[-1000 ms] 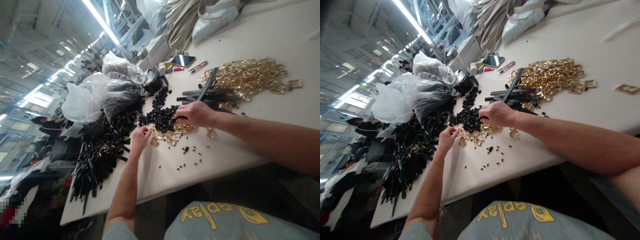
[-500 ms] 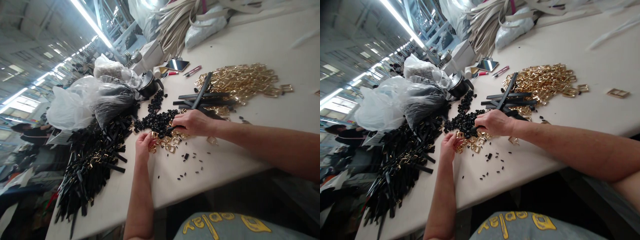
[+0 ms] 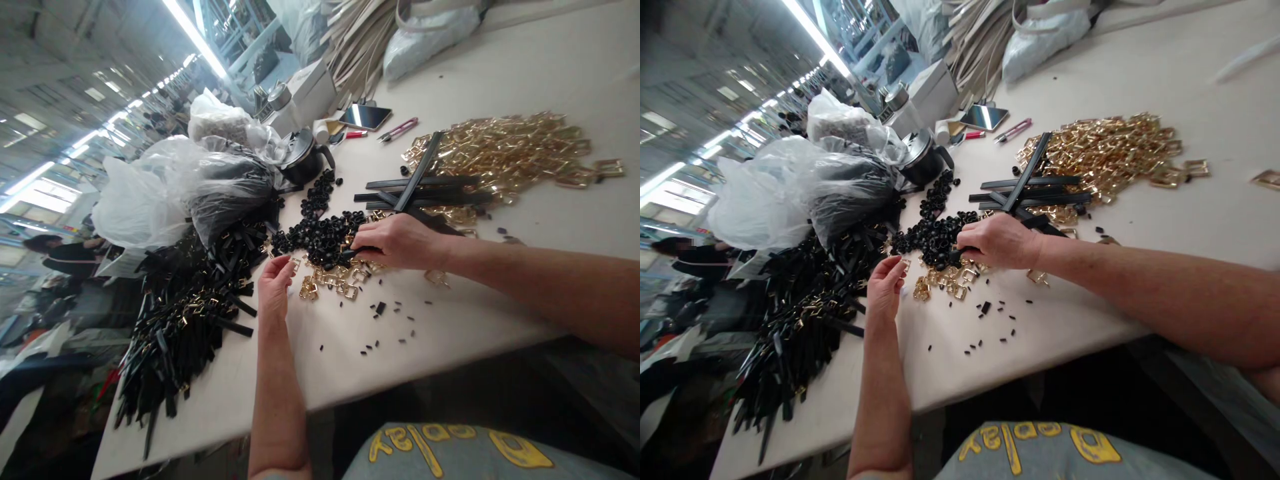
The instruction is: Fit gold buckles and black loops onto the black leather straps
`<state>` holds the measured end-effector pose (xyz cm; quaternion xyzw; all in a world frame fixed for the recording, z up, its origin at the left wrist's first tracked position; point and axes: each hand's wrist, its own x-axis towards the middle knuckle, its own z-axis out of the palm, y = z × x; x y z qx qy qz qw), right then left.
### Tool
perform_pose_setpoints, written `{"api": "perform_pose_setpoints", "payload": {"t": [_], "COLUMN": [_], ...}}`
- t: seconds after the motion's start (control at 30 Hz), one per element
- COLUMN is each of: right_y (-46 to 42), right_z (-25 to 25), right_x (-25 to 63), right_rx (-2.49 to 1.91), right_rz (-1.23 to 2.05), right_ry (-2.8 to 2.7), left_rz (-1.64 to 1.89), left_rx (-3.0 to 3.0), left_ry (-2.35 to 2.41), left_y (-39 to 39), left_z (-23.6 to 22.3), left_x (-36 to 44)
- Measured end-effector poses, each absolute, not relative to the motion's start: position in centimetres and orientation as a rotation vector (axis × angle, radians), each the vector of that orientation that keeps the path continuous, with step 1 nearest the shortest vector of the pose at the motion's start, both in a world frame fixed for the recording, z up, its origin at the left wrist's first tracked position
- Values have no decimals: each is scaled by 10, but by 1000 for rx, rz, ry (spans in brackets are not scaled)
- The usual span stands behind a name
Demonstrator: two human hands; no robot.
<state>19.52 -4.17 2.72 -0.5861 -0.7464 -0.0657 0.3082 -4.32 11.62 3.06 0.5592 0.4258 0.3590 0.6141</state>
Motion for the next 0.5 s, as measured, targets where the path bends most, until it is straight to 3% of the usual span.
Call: {"api": "perform_pose_setpoints", "payload": {"t": [0.33, 0.5], "right_y": [-45, -45], "right_z": [31, 32], "right_x": [189, 190], "right_rx": [-1500, -1526], "right_rz": [-134, -130], "right_ry": [-1902, -1877], "left_rz": [697, 801], "left_rx": [1096, 1393], "left_ry": [796, 741], "left_y": [77, 66], "left_z": [37, 44], "left_x": [-18, -13]}}
